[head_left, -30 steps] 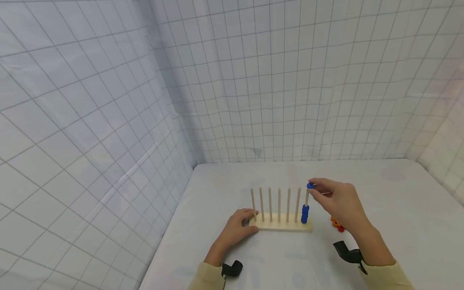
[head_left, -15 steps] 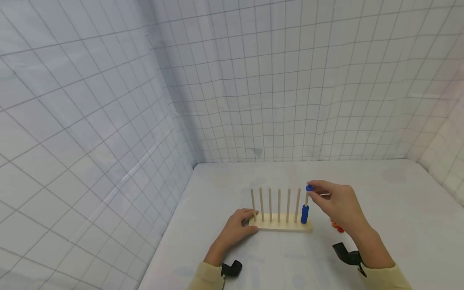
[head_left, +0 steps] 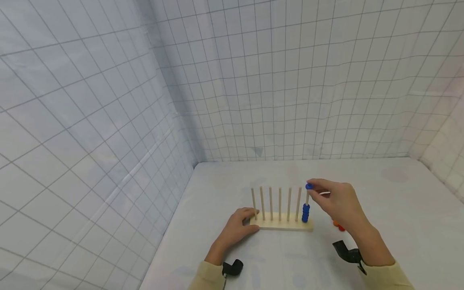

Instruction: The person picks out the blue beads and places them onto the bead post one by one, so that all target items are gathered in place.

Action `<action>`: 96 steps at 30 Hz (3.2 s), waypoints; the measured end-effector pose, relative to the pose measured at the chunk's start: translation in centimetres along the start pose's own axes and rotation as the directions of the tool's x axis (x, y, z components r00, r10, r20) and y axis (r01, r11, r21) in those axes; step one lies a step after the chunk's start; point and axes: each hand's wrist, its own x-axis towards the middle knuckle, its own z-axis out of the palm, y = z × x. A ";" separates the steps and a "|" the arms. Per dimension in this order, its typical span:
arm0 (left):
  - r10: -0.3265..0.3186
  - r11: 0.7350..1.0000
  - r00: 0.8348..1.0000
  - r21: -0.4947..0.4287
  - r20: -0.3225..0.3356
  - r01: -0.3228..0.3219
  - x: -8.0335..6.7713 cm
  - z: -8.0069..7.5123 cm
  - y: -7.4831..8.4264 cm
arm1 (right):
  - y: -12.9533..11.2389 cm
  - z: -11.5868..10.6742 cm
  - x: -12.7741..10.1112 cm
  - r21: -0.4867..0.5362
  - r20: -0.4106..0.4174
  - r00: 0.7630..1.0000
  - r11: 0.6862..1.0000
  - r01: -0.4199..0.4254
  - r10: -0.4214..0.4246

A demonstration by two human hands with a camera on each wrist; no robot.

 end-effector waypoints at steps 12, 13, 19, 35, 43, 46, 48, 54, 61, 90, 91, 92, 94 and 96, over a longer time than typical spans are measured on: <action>-0.010 1.000 1.000 0.001 -0.005 0.010 0.0 -0.1 0.2 | -0.3 -0.3 0.3 -0.004 0.024 1.000 1.000 -0.009 0.009; -0.010 1.000 1.000 0.004 -0.003 0.011 0.0 -0.1 0.1 | -0.3 -0.4 0.3 -0.006 0.029 1.000 1.000 -0.013 0.013; 0.007 1.000 1.000 0.016 -0.002 -0.007 0.0 0.0 0.1 | -0.4 -0.4 0.2 -0.002 0.046 0.998 0.999 -0.034 0.034; 0.005 1.000 1.000 0.021 0.001 -0.005 0.0 0.2 0.0 | -0.6 -0.7 0.4 -0.024 0.082 0.994 0.997 -0.072 0.074; -0.006 1.000 1.000 0.026 0.002 0.006 -0.1 0.1 0.2 | -0.6 -0.7 0.4 -0.046 0.105 0.990 0.995 -0.090 0.094; 0.002 0.999 1.000 0.035 0.000 -0.002 0.0 0.1 0.2 | -0.5 -0.6 0.4 -0.049 0.113 0.989 0.995 -0.093 0.098; 0.007 0.999 1.000 0.042 -0.001 -0.007 0.0 0.1 0.3 | -0.5 -0.6 0.4 -0.048 0.117 0.988 0.995 -0.092 0.097; 0.029 0.999 1.000 0.035 0.006 -0.029 0.0 0.0 0.6 | -0.2 -0.5 0.4 -0.049 0.127 0.987 0.995 -0.088 0.094; 0.041 0.998 0.999 0.036 0.006 -0.041 -0.1 0.0 0.6 | 0.0 -0.3 0.2 -0.044 0.125 0.986 0.994 -0.101 0.106; 0.026 0.999 1.000 0.043 -0.001 -0.026 -0.2 -0.1 0.9 | 0.0 0.0 -0.2 -0.013 0.137 0.983 0.993 -0.118 0.118; 0.025 0.999 1.000 0.043 0.000 -0.025 -0.2 -0.1 0.9 | 0.1 0.0 -0.3 -0.018 0.134 0.984 0.993 -0.118 0.119; 0.024 0.999 1.000 0.042 0.001 -0.024 -0.2 -0.1 0.9 | 0.1 0.1 -0.3 -0.021 0.131 0.984 0.993 -0.116 0.118; 0.021 0.999 1.000 0.041 0.001 -0.021 -0.2 -0.1 0.9 | 0.3 0.2 -0.4 -0.024 0.129 0.985 0.993 -0.114 0.116; 0.018 0.999 1.000 0.039 0.002 -0.018 -0.2 -0.1 0.9 | 0.4 0.2 -0.5 -0.022 0.129 0.985 0.993 -0.115 0.116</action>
